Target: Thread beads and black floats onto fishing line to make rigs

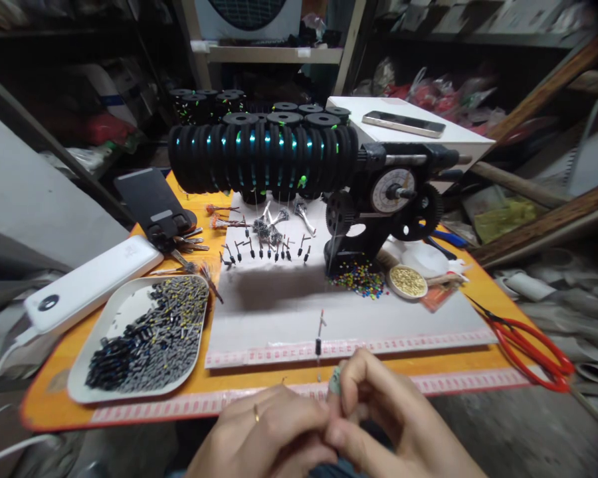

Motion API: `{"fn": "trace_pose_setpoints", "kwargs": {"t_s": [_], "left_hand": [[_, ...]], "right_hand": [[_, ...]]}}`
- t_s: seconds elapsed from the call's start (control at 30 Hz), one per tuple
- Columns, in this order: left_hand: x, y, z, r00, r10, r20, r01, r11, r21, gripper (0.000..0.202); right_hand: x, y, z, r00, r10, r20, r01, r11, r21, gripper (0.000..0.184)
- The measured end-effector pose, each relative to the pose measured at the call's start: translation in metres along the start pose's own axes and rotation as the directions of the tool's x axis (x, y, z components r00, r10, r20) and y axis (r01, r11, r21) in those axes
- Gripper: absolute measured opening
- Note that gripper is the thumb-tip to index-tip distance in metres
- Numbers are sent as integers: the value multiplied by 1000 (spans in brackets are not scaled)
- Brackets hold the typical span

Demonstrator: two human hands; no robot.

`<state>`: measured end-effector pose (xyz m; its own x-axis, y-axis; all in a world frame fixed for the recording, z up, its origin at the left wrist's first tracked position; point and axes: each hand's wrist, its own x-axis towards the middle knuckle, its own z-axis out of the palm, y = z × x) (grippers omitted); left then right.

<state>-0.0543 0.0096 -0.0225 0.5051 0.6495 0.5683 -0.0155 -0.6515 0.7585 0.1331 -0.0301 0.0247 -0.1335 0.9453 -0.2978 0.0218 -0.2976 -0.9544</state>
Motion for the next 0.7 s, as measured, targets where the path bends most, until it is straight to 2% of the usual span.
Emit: {"fn": "trace_pose_setpoints", "kwargs": {"t_s": [0.03,0.1,0.2,0.3,0.37,0.47,0.53,0.63,0.7], "left_hand": [[4,0,-4,998,25,64,-26,1000,14,33],[11,4,-10,990,2,139,-5,1000,19,31],[17,9,-12,990,-53,132,54,999,-1,30],[16,9,-11,995,-38,96,41,999,-29,28],[15,6,-9,995,-30,100,34,999,-29,29],[17,4,-10,989,-4,150,4,1000,2,28],[21,5,-12,974,37,222,-45,998,35,29],[26,8,-14,946,105,308,-122,992,36,30],[25,8,-13,950,82,302,-69,996,-52,31]], "right_hand": [[1,-2,-1,1000,2,19,-1,1000,-23,26],[2,-5,-3,999,16,44,-15,999,-31,23],[2,-8,-5,993,67,99,-70,997,30,23],[2,-9,-6,983,113,144,-128,987,99,28],[1,-10,-7,984,108,142,-124,987,104,28],[1,-10,-8,988,86,132,-93,994,53,23],[3,-9,-8,988,85,127,-90,995,34,26],[8,-6,-7,988,90,127,-101,991,84,32],[9,-4,-4,983,97,155,-122,978,168,33]]}}
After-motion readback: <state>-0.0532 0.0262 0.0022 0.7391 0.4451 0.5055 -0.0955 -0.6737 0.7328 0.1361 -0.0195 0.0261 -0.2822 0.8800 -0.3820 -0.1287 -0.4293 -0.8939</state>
